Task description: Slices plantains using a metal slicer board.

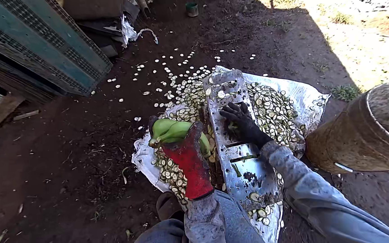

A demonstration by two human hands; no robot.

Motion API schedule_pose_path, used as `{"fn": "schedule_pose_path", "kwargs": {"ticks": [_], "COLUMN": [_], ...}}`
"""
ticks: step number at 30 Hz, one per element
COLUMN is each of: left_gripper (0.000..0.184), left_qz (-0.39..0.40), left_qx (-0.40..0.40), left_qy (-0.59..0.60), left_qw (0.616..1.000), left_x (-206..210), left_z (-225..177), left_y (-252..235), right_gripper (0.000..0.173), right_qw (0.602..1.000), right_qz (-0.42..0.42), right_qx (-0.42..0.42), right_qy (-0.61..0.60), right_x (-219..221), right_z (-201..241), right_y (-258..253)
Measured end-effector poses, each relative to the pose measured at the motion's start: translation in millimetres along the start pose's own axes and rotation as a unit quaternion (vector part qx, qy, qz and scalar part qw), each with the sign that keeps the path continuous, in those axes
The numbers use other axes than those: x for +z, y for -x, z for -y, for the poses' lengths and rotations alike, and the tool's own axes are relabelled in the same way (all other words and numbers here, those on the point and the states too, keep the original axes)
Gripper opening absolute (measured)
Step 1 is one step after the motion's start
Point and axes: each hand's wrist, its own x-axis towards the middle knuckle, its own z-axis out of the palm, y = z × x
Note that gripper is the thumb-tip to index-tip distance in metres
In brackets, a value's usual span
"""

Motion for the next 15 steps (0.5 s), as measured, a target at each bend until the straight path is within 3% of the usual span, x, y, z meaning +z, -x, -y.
{"fn": "schedule_pose_path", "kwargs": {"ticks": [3, 8, 12, 15], "left_gripper": [0.079, 0.084, 0.083, 0.08], "left_qz": [-0.018, -0.032, -0.027, -0.027], "left_qx": [-0.027, -0.018, -0.023, -0.024], "left_qy": [-0.025, -0.02, -0.049, -0.052], "left_qw": [0.999, 0.999, 0.998, 0.998], "left_x": [-0.2, -1.7, 1.1, -2.5], "left_z": [0.1, 0.0, 6.7, 6.4], "left_y": [0.0, -5.5, -1.2, -3.9], "right_gripper": [0.058, 0.076, 0.046, 0.031], "right_qw": [0.995, 0.988, 0.977, 0.974], "right_qz": [0.002, -0.043, -0.008, -0.054], "right_qx": [0.082, 0.112, 0.162, 0.155], "right_qy": [0.047, 0.099, 0.142, 0.154], "right_x": [-9.0, -19.9, -8.9, 3.8], "right_z": [-29.1, -11.4, 1.5, 14.3], "right_y": [-59.6, -59.2, -83.7, -72.3]}}
